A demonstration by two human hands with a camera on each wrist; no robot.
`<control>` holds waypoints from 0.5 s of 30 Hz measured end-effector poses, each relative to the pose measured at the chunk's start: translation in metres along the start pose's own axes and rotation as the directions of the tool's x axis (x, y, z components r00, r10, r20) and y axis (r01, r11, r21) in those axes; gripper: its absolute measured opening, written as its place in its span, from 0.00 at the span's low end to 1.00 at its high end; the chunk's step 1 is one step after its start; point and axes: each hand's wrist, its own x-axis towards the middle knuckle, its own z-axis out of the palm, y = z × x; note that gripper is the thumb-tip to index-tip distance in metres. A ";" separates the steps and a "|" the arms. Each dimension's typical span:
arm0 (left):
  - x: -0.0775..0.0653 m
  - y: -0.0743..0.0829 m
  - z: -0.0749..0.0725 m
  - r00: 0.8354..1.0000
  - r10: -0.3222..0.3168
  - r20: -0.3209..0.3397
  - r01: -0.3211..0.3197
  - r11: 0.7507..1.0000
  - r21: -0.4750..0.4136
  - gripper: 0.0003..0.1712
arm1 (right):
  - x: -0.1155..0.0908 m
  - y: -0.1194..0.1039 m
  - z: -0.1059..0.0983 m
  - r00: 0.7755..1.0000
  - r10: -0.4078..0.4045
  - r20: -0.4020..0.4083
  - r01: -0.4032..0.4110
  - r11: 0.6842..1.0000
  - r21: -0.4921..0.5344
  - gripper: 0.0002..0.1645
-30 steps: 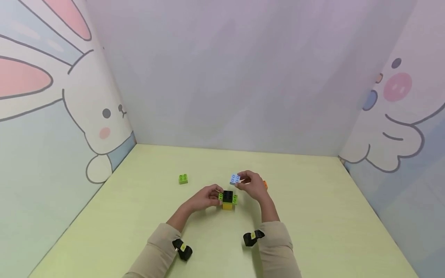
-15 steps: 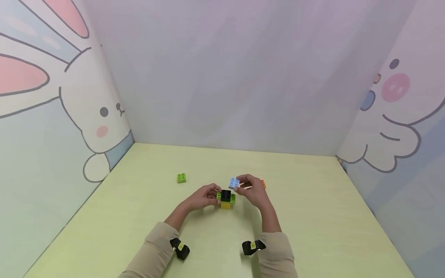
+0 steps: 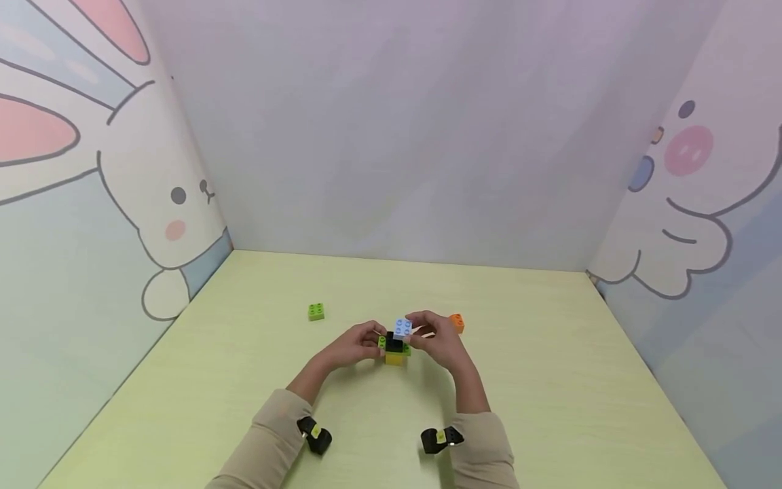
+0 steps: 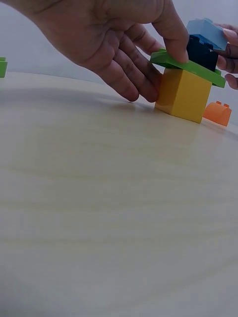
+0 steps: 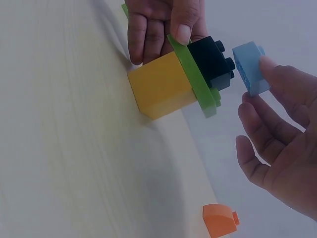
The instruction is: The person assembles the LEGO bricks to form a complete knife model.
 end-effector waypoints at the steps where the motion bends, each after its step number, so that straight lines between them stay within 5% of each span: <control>1: -0.002 0.003 0.000 1.000 0.007 0.000 -0.007 1.000 -0.007 0.15 | 0.000 0.000 0.001 1.000 -0.002 0.004 0.002 1.000 0.005 0.19; 15: -0.004 0.009 -0.001 1.000 -0.012 -0.005 0.012 1.000 -0.005 0.14 | 0.003 0.002 0.007 0.999 -0.032 0.044 0.032 0.999 0.013 0.18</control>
